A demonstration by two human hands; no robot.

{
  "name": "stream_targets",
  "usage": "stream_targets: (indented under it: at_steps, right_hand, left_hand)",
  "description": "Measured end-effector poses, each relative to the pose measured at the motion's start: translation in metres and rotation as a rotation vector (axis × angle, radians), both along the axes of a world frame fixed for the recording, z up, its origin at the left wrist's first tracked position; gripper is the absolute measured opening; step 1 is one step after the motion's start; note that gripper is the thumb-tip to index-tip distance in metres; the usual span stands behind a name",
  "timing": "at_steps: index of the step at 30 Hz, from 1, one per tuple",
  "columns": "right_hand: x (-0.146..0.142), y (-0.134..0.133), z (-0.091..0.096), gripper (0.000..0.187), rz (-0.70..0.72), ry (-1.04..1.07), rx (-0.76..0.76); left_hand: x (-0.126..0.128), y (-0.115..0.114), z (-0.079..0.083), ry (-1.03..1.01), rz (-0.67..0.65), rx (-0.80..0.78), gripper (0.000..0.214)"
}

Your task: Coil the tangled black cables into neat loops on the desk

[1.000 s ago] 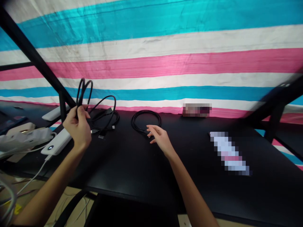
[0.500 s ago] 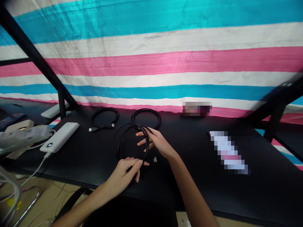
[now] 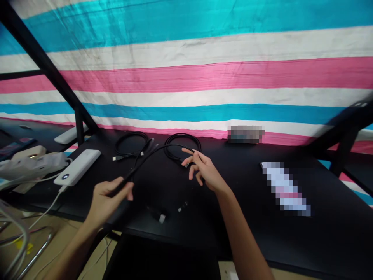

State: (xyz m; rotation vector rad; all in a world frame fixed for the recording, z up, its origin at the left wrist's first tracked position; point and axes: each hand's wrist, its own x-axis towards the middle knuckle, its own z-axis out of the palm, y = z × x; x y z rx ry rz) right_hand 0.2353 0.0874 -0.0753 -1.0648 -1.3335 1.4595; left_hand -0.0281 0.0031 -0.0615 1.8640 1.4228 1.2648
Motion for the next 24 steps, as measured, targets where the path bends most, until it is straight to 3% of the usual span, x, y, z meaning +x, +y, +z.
stream_targets:
  at_steps: [3,7,14,21,24]
  right_hand:
    - [0.004,0.001,0.001,0.049,-0.078,0.064,0.021]
    - [0.010,0.003,0.006,0.051,-0.243,0.129,0.132]
    - [0.027,0.009,0.014,0.044,-0.599,0.225,0.305]
    - [0.050,0.007,0.027,0.033,-0.999,0.352,0.309]
    - [0.057,0.005,0.029,0.031,-1.154,0.365,0.313]
  left_hand:
    - [-0.018,0.004,0.000,-0.066,0.117,0.107,0.026]
    - [-0.031,0.012,-0.007,-0.067,0.156,0.131,0.025]
    - [-0.041,0.008,-0.003,-0.212,0.027,-0.175,0.036]
    - [-0.070,0.018,0.001,-0.933,0.147,-0.222,0.033]
    - [-0.083,0.023,-0.001,-1.041,0.145,-0.246,0.032]
